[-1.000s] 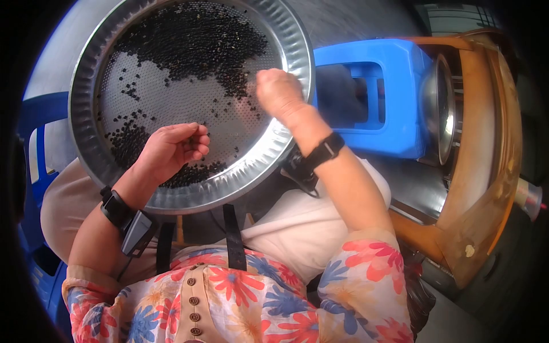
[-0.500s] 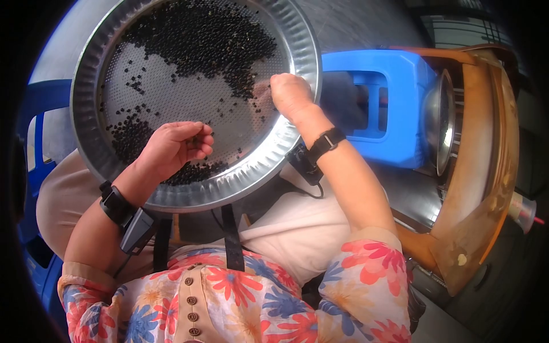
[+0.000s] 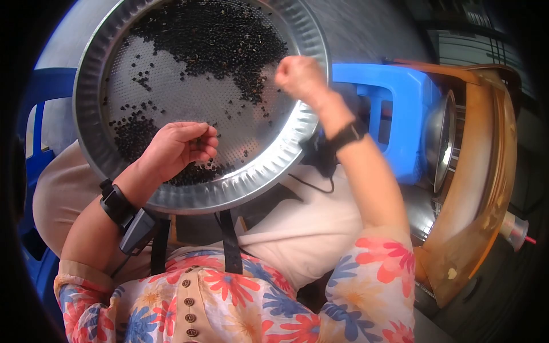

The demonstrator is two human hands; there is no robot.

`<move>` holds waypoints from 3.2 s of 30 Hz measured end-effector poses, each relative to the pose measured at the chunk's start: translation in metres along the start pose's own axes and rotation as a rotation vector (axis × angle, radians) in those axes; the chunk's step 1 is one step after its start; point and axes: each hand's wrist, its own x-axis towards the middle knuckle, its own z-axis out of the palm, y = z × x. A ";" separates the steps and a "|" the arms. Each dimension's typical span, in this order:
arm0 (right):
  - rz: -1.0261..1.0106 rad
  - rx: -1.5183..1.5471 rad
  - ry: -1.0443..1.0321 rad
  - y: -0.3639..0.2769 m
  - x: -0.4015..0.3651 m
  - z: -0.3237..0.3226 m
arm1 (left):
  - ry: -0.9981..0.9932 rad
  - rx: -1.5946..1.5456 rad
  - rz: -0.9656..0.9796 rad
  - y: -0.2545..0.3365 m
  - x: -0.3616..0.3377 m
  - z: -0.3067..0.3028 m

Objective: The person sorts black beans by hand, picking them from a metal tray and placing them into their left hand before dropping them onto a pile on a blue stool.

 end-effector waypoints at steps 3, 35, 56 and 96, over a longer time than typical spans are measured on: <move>-0.205 0.281 -0.075 -0.073 -0.038 0.020 | 0.029 -0.045 -0.003 -0.002 0.003 -0.002; -0.013 -0.754 -0.158 0.026 0.035 0.006 | 0.008 -0.016 -0.018 0.000 0.002 -0.004; -0.357 -0.007 -0.261 -0.121 -0.128 0.029 | -0.004 0.030 -0.083 -0.015 -0.008 -0.017; -0.118 0.228 -0.002 -0.093 -0.054 0.042 | 0.049 0.021 0.009 -0.005 -0.010 -0.023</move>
